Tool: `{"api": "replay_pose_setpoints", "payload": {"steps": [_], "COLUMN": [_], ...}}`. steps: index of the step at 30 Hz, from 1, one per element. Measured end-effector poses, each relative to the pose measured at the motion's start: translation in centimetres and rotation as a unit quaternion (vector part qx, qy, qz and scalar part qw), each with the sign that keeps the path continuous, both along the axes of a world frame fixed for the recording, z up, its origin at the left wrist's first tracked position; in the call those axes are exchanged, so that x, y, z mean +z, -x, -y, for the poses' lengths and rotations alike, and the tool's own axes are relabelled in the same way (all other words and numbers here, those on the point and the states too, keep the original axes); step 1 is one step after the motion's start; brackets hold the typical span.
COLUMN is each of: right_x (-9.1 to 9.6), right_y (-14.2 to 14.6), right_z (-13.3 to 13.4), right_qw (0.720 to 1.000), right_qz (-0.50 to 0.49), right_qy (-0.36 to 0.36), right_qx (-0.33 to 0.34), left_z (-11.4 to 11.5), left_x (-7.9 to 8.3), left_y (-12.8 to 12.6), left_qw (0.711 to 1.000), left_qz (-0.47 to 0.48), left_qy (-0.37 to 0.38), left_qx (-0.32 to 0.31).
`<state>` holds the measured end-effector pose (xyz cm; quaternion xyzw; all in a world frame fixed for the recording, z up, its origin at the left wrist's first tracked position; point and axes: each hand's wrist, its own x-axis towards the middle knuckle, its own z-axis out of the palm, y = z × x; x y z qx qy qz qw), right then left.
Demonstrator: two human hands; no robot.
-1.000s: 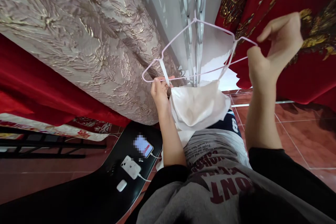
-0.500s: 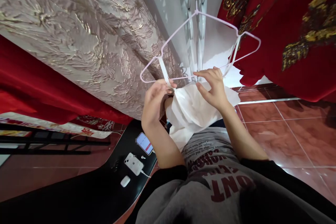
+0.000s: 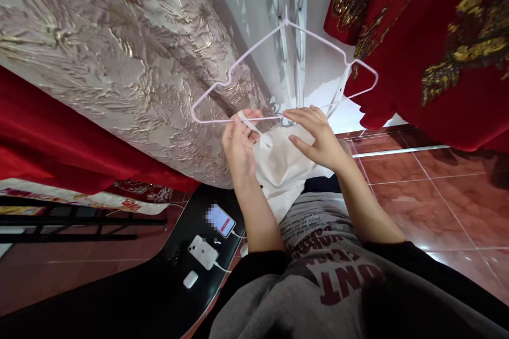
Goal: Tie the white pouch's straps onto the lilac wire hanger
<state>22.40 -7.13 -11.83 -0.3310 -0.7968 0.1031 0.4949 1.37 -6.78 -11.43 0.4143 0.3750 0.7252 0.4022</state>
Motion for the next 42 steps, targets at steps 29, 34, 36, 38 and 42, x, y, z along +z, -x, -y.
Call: {"api": "replay_pose_setpoints", "payload": {"steps": [29,34,36,38,42], "right_x": [1.4,0.8,0.2,-0.1,0.4], "right_y": [-4.3,-1.9,-2.0,-2.2,-2.6], "right_z": [0.2,-1.1,-1.4,-1.1,-0.2], "right_qw": [0.975,0.996,0.993,0.991,0.991], "right_qz": [-0.2,-0.067,-0.085,-0.098,-0.098], "right_qy": [-0.054,0.033,0.021,0.009,0.011], "right_qx": [-0.082,-0.056,-0.081,-0.094,-0.095], "left_z": [-0.4,0.1,0.0,0.0,0.1], "left_x": [-0.6,-1.8,-2.5,-3.2,-2.6], "left_y": [-3.7,-3.2,-1.9,-0.1,3.4], "left_qw": [0.998,0.999,0.999,0.99,0.946], "left_qz": [0.049,0.002,-0.014,-0.037,-0.098], "left_qy": [0.014,0.025,0.009,-0.02,-0.067], "left_qx": [-0.042,-0.02,0.035,0.137,0.3]}}
